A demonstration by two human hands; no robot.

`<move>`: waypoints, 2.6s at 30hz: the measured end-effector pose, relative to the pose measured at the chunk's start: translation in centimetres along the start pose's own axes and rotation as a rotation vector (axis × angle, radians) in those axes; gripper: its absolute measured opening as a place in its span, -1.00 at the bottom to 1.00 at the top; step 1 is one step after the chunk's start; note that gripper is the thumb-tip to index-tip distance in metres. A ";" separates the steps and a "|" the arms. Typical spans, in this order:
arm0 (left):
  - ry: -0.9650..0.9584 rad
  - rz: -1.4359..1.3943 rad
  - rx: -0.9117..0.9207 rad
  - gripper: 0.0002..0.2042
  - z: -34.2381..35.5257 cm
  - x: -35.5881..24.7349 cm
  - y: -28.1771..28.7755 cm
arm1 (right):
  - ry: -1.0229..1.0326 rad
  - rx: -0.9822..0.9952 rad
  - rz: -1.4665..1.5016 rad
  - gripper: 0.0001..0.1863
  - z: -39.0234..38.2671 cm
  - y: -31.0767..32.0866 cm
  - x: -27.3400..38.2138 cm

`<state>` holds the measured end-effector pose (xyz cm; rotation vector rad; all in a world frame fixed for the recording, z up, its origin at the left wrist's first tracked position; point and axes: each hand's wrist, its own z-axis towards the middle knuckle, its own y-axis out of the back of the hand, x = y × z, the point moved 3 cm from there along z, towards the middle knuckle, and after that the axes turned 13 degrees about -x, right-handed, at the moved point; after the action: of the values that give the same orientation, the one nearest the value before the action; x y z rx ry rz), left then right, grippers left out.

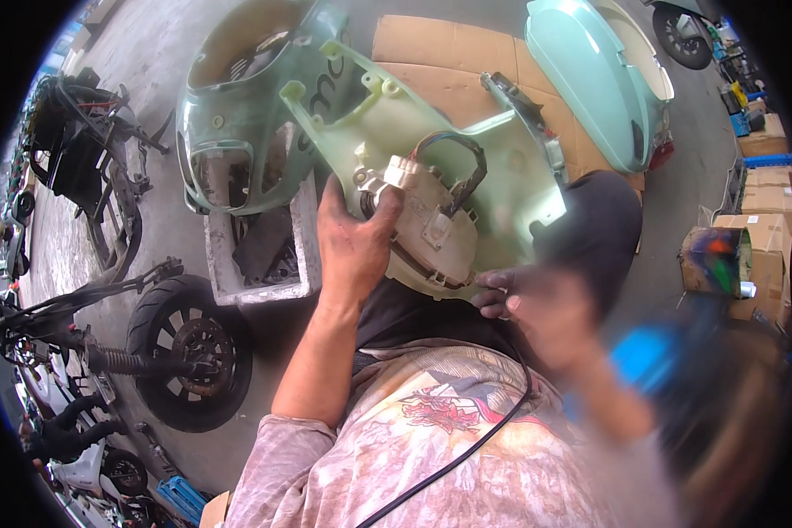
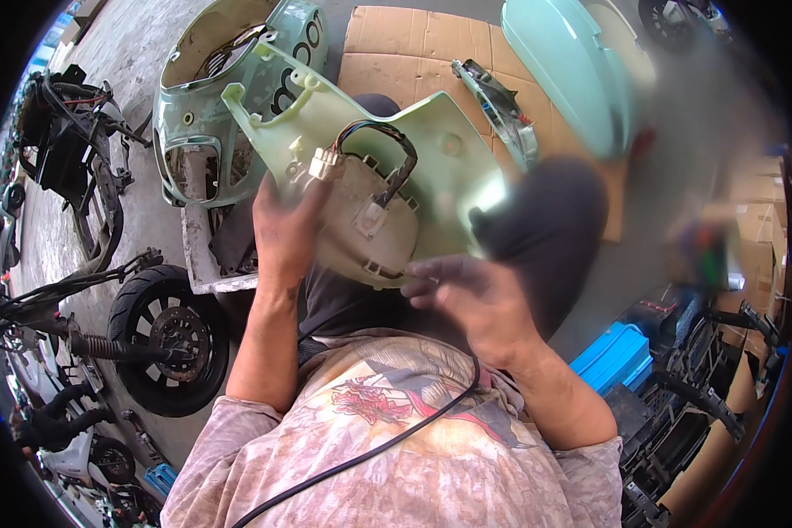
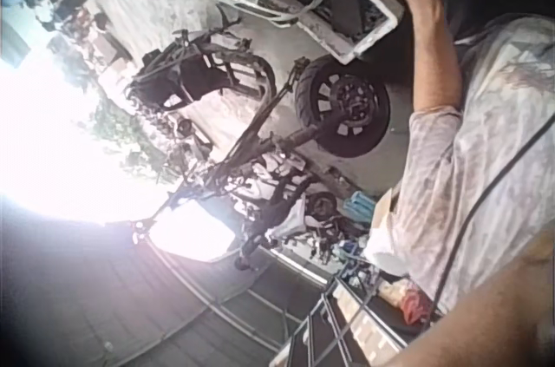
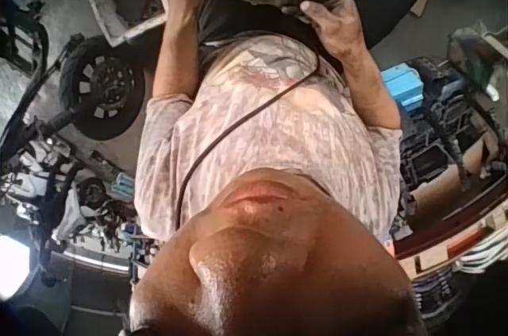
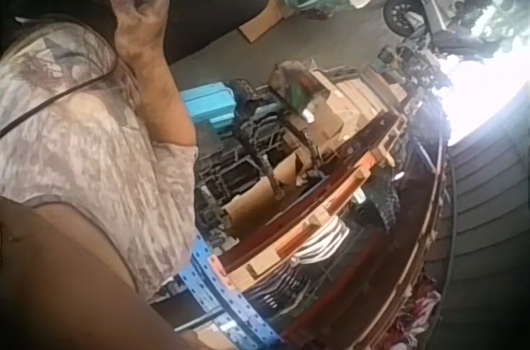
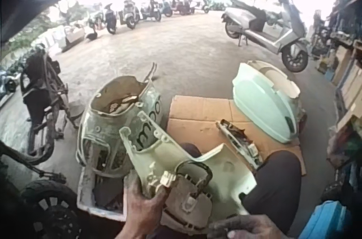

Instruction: The person cleans the interior of a scooter front panel using a brush, assembles multiple plastic body panels, and then uses a screwdriver to secure internal components and electrical connectors within the dashboard assembly.

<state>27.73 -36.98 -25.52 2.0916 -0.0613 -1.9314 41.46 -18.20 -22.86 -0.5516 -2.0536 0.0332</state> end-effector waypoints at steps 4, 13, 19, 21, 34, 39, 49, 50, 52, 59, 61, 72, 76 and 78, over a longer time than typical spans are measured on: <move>-0.078 0.088 -0.022 -0.63 -0.2 -1.2 0.1 | 0.069 0.012 -0.067 -0.78 1.7 -2.2 3.8; -0.097 0.011 0.011 -0.57 -0.2 -0.8 0.2 | 0.903 0.136 -0.887 -0.79 6.7 -9.7 9.4; -0.145 0.068 -0.004 -0.54 -0.3 -0.7 0.4 | 1.140 0.276 -1.141 -0.77 9.1 -11.9 9.6; -0.159 0.080 -0.008 -0.54 -0.3 -0.8 0.4 | 1.252 0.329 -1.225 -0.78 9.7 -12.1 9.3; -0.223 0.067 -0.015 -0.54 -0.4 -0.6 0.3 | 1.043 0.520 -1.458 -0.85 10.7 -14.2 10.1; -0.238 0.073 -0.026 -0.52 -0.4 -0.4 0.5 | 1.115 0.653 -1.517 -0.85 11.0 -14.6 10.3; -0.272 0.075 -0.044 -0.51 -0.4 -0.4 0.5 | 0.828 0.668 -1.516 -0.80 12.0 -15.6 11.2; -0.266 0.077 -0.043 -0.51 -0.5 -0.3 0.5 | 0.806 0.676 -1.532 -0.80 11.9 -15.6 11.2; -0.272 0.091 -0.053 -0.51 -0.6 -0.2 0.5 | 0.823 0.712 -1.532 -0.80 12.0 -15.5 11.2; -0.287 0.080 -0.058 -0.49 -0.6 -0.3 0.3 | 0.954 0.675 -1.477 -0.81 12.5 -14.2 10.9; -0.285 0.088 -0.055 -0.49 -0.6 -0.2 0.4 | 0.962 0.661 -1.483 -0.81 12.4 -14.4 10.7; -0.274 0.069 -0.041 -0.49 -0.4 -0.3 0.2 | 1.060 0.707 -1.456 -0.82 12.2 -14.0 10.3; -0.265 0.070 -0.038 -0.49 -0.4 -0.3 0.2 | 1.102 0.665 -1.496 -0.79 12.2 -13.6 9.9; -0.275 0.074 -0.042 -0.49 -0.4 -0.4 0.1 | 1.098 0.662 -1.521 -0.77 12.3 -13.5 9.8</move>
<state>28.13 -36.93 -25.08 1.7592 -0.1523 -2.1419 22.12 -23.93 -18.09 1.2057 -0.8299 -0.3825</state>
